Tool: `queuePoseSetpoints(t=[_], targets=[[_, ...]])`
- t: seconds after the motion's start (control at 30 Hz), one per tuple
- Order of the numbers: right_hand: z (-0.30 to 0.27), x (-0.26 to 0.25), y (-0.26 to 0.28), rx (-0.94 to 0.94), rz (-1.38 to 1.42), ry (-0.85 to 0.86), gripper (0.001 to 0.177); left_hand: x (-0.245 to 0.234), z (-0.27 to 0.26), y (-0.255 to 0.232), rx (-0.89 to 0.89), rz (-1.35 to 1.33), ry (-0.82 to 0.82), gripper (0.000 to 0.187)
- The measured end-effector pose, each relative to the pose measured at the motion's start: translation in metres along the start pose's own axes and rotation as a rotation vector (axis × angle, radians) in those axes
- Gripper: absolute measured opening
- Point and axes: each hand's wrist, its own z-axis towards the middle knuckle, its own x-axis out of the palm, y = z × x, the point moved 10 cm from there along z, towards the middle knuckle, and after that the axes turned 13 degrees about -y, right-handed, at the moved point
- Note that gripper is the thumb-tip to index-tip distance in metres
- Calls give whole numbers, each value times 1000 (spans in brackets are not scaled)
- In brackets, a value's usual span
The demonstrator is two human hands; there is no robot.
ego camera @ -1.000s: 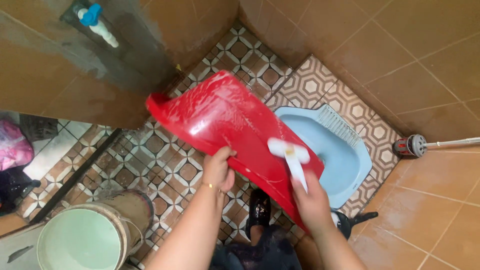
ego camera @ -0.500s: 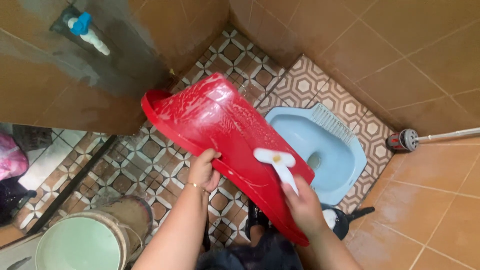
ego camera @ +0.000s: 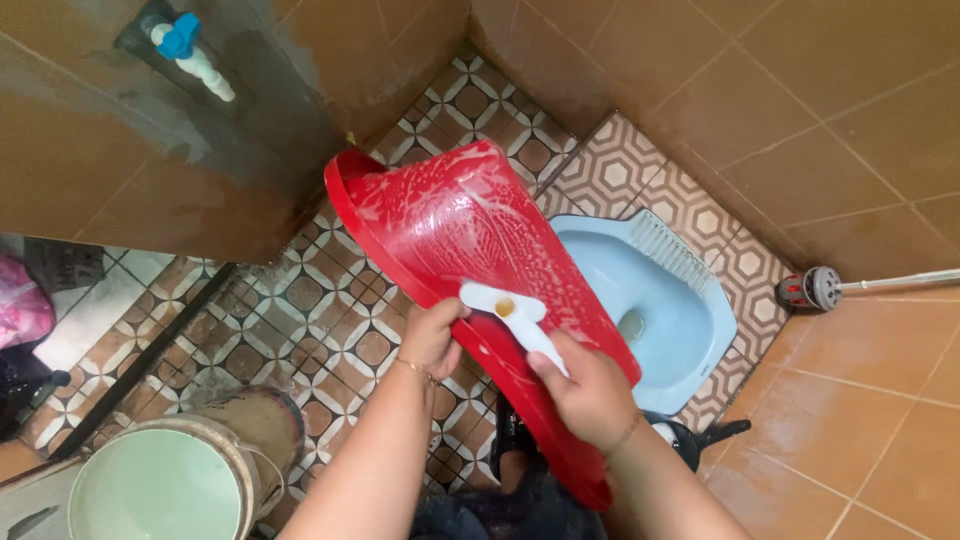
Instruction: Scrubbing a red plastic baby bathtub with a brush and soapy water in a bathroom.
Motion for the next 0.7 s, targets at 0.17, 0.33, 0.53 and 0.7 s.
queuePoseSetpoints(t=[0.17, 0.33, 0.53, 0.7], targets=[[43, 11, 29, 4, -105, -44, 37, -15, 19, 21, -2, -33, -1, 36], [48, 19, 26, -47, -61, -46, 37, -20, 38, 7, 11, -21, -54, 34], [-47, 9, -93, 217, 130, -16, 32, -41, 52, -11, 29, -120, -138, 34], [-19, -17, -133, 278, 72, -273, 37, -35, 42, -11, 43, -97, -119, 37]])
